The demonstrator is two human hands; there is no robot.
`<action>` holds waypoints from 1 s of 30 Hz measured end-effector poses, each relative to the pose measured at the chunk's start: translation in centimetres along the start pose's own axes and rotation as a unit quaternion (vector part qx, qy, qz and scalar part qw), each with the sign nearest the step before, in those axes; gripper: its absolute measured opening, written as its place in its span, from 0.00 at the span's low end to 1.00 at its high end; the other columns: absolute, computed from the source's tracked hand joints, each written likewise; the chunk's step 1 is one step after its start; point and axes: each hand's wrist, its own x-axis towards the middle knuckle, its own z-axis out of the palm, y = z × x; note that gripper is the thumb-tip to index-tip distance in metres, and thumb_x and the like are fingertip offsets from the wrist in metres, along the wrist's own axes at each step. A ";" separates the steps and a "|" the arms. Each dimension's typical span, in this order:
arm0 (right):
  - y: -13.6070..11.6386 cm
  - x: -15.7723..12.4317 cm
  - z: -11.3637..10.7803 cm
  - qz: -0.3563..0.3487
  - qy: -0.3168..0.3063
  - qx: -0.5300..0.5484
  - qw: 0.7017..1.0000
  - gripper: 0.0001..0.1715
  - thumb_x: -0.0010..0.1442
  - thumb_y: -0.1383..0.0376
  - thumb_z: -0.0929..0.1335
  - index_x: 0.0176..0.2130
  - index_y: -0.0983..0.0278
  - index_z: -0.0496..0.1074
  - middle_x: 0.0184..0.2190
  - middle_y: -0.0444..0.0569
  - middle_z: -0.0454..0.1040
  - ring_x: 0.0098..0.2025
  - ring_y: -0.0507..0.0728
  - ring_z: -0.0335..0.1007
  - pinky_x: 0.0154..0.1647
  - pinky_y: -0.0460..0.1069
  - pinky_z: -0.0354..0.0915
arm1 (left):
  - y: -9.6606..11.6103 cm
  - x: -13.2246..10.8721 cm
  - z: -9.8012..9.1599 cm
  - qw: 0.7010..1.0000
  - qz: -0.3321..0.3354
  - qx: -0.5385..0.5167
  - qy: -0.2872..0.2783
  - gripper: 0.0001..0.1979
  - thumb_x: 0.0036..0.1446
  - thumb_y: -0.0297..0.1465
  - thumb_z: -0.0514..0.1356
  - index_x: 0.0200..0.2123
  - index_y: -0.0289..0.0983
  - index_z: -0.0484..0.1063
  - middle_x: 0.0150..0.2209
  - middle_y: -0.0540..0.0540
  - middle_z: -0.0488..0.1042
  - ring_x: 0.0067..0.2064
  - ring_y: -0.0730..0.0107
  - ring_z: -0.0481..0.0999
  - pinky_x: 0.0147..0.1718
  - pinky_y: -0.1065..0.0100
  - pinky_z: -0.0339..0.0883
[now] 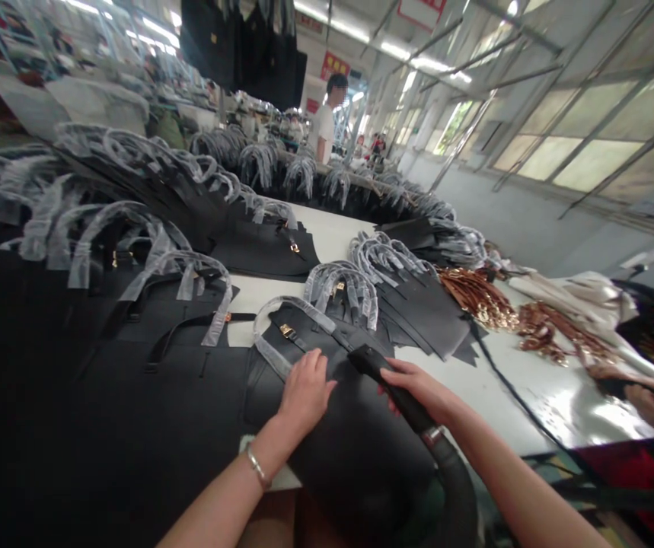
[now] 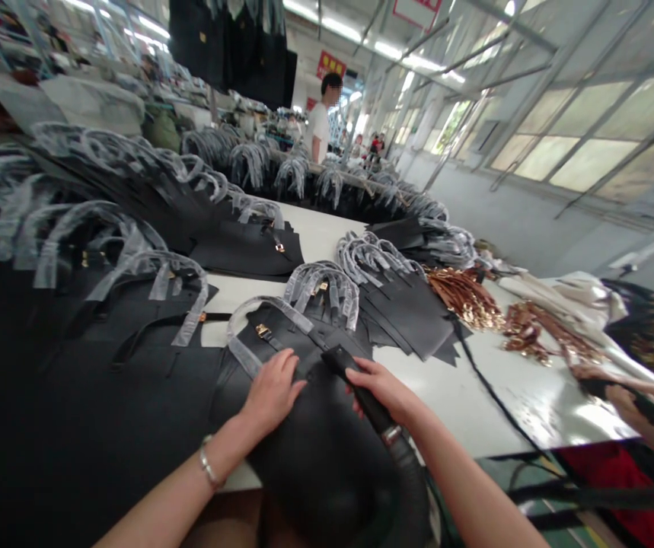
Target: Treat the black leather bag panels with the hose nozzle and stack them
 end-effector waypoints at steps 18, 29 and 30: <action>-0.7 4.7 -1.2 0.027 -0.040 -0.017 0.999 0.17 0.58 0.57 0.69 0.43 0.65 0.65 0.25 0.45 0.74 0.18 0.50 0.68 0.17 0.45 0.66 | 0.5 -0.2 2.2 0.992 0.116 0.028 -0.049 0.20 0.61 0.30 0.51 0.56 0.37 0.66 0.61 0.37 0.63 0.63 0.54 0.59 0.62 0.51 0.53; 0.9 0.4 -4.7 0.011 0.037 0.018 0.999 0.18 0.57 0.56 0.69 0.41 0.64 0.65 0.28 0.46 0.75 0.18 0.50 0.68 0.17 0.45 0.65 | -2.8 -2.4 -0.5 0.968 0.222 0.006 -0.116 0.18 0.61 0.29 0.53 0.55 0.42 0.66 0.61 0.42 0.62 0.63 0.58 0.61 0.62 0.54 0.55; 1.4 0.2 -4.9 0.020 0.028 0.017 0.999 0.17 0.57 0.56 0.69 0.41 0.65 0.65 0.27 0.46 0.75 0.18 0.50 0.68 0.17 0.45 0.66 | -3.1 -2.5 -0.8 0.966 0.229 0.006 -0.121 0.19 0.61 0.29 0.53 0.55 0.42 0.65 0.62 0.42 0.62 0.63 0.58 0.61 0.62 0.54 0.56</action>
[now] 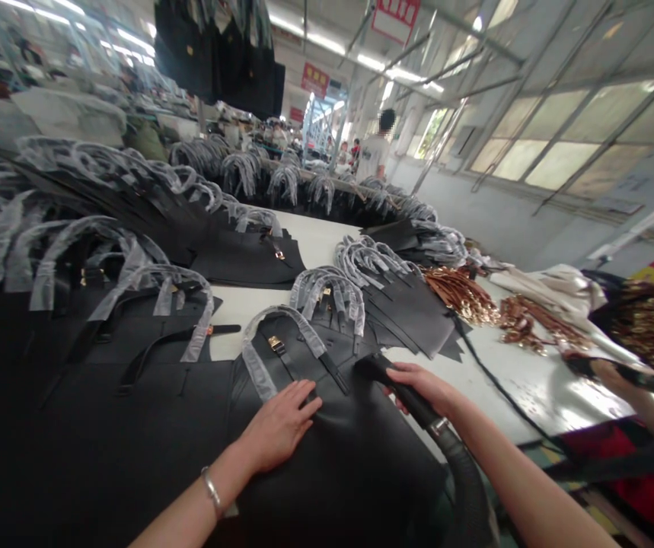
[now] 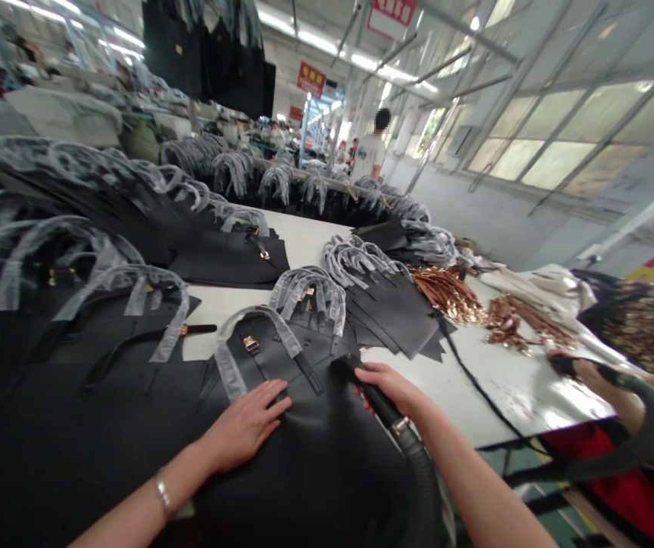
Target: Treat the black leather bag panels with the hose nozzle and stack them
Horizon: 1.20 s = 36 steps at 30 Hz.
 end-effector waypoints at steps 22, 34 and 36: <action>-1.0 3.3 0.9 -0.075 0.085 0.018 0.993 0.14 0.61 0.60 0.67 0.43 0.63 0.61 0.27 0.44 0.72 0.18 0.49 0.67 0.17 0.44 0.65 | -0.5 -0.1 -0.5 1.000 0.018 -0.006 -0.007 0.19 0.62 0.30 0.53 0.56 0.42 0.66 0.62 0.43 0.62 0.63 0.60 0.60 0.62 0.54 0.57; -0.7 -2.1 6.3 -0.057 -0.025 -0.029 0.998 0.38 0.55 0.57 0.70 0.60 0.63 0.58 0.32 0.46 0.75 0.20 0.51 0.70 0.20 0.46 0.66 | -1.9 2.3 0.1 0.988 -0.125 -0.061 0.065 0.23 0.60 0.20 0.47 0.57 0.38 0.65 0.58 0.41 0.66 0.59 0.65 0.66 0.57 0.61 0.63; -0.8 -2.3 7.8 -0.055 -0.037 -0.031 0.997 0.41 0.54 0.57 0.71 0.62 0.63 0.56 0.31 0.45 0.75 0.20 0.51 0.69 0.20 0.46 0.65 | -4.6 3.4 -0.9 0.984 -0.159 -0.014 0.079 0.27 0.56 0.15 0.45 0.57 0.35 0.64 0.61 0.38 0.63 0.62 0.63 0.62 0.58 0.58 0.60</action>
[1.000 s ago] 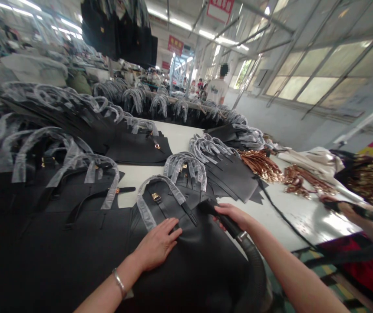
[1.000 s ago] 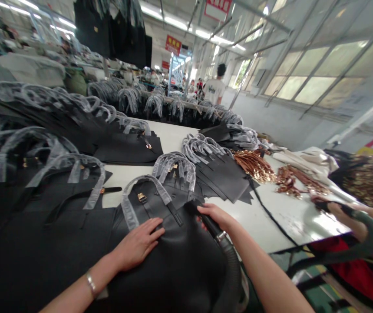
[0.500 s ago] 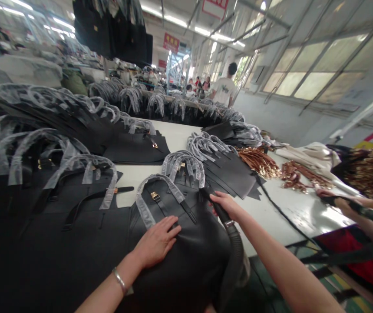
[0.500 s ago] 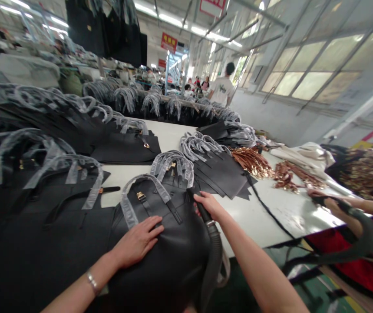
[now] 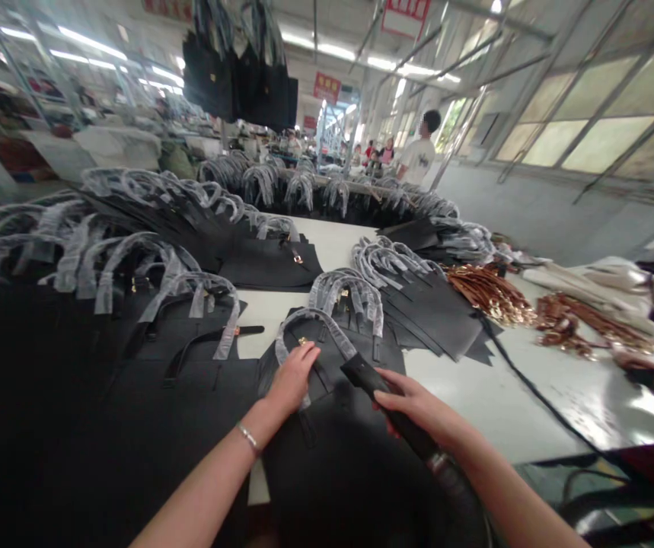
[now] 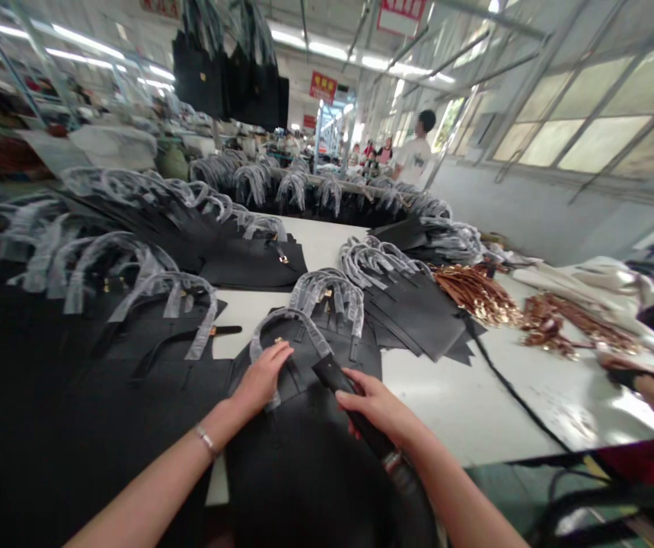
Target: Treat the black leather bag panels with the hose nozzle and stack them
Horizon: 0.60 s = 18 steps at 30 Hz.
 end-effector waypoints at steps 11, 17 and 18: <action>2.7 0.0 2.0 -0.018 -0.007 -0.060 0.998 0.43 0.56 0.59 0.69 0.65 0.65 0.53 0.27 0.44 0.73 0.22 0.52 0.68 0.21 0.47 0.65 | -3.6 5.6 -4.6 0.969 0.141 0.128 -0.160 0.09 0.53 0.20 0.60 0.36 0.36 0.69 0.47 0.42 0.71 0.53 0.60 0.69 0.59 0.55 0.51; 2.8 -1.2 1.2 -0.018 0.001 -0.064 0.998 0.42 0.57 0.59 0.68 0.66 0.63 0.52 0.28 0.44 0.73 0.22 0.53 0.69 0.23 0.48 0.66 | -1.0 3.9 -6.6 0.976 0.077 0.085 -0.183 0.05 0.53 0.24 0.62 0.33 0.37 0.68 0.33 0.45 0.76 0.40 0.62 0.76 0.54 0.55 0.57; 2.8 -1.5 1.1 -0.021 0.001 -0.057 0.998 0.42 0.57 0.58 0.68 0.66 0.63 0.51 0.27 0.44 0.72 0.22 0.53 0.69 0.23 0.48 0.65 | -0.4 3.5 -6.8 0.982 0.034 0.057 -0.175 0.04 0.52 0.25 0.62 0.31 0.37 0.69 0.30 0.45 0.75 0.37 0.62 0.76 0.49 0.57 0.62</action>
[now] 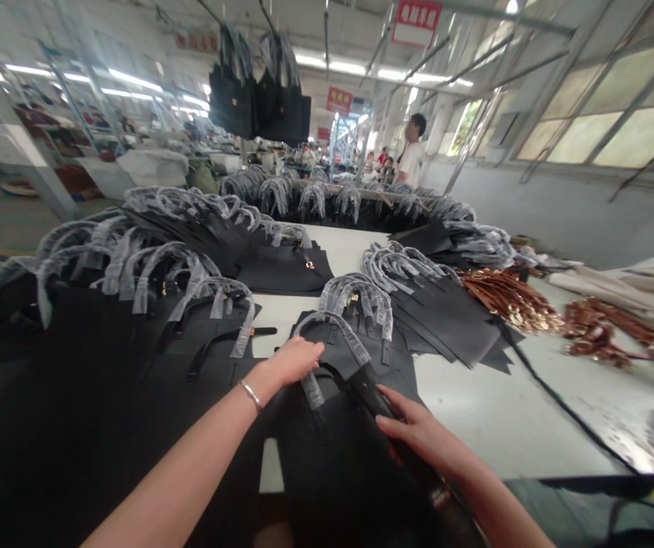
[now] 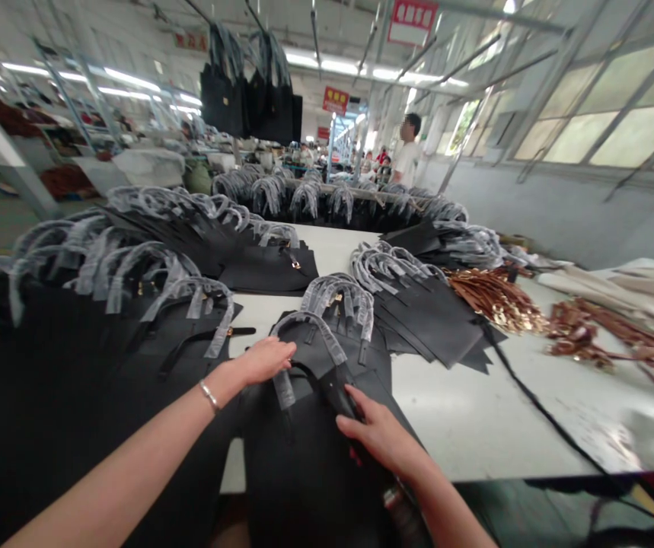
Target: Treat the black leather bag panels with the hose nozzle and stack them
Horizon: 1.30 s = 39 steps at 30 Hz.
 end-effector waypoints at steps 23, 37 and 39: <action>0.4 -1.4 -0.2 -0.028 -0.115 0.171 0.978 0.34 0.57 0.58 0.70 0.60 0.62 0.61 0.34 0.48 0.75 0.21 0.49 0.69 0.20 0.44 0.65 | 10.7 -5.7 9.7 0.615 -0.240 -0.716 0.228 0.20 0.45 0.37 0.67 0.41 0.32 0.74 0.37 0.40 0.77 0.32 0.69 0.75 0.27 0.72 0.67; 0.5 -0.9 0.4 -0.035 -0.034 0.189 0.981 0.46 0.51 0.51 0.71 0.62 0.64 0.56 0.34 0.49 0.75 0.19 0.49 0.67 0.18 0.44 0.63 | 11.3 -5.0 10.6 0.635 -0.225 -0.694 0.254 0.13 0.45 0.30 0.63 0.37 0.34 0.75 0.32 0.44 0.77 0.32 0.68 0.75 0.26 0.73 0.65; 0.4 -1.3 0.1 -0.038 -0.012 0.185 0.982 0.43 0.54 0.53 0.71 0.62 0.64 0.56 0.34 0.49 0.75 0.20 0.49 0.67 0.18 0.44 0.63 | 11.6 -5.3 10.2 0.637 -0.211 -0.698 0.250 0.13 0.48 0.31 0.62 0.39 0.33 0.75 0.33 0.43 0.77 0.33 0.69 0.75 0.28 0.73 0.65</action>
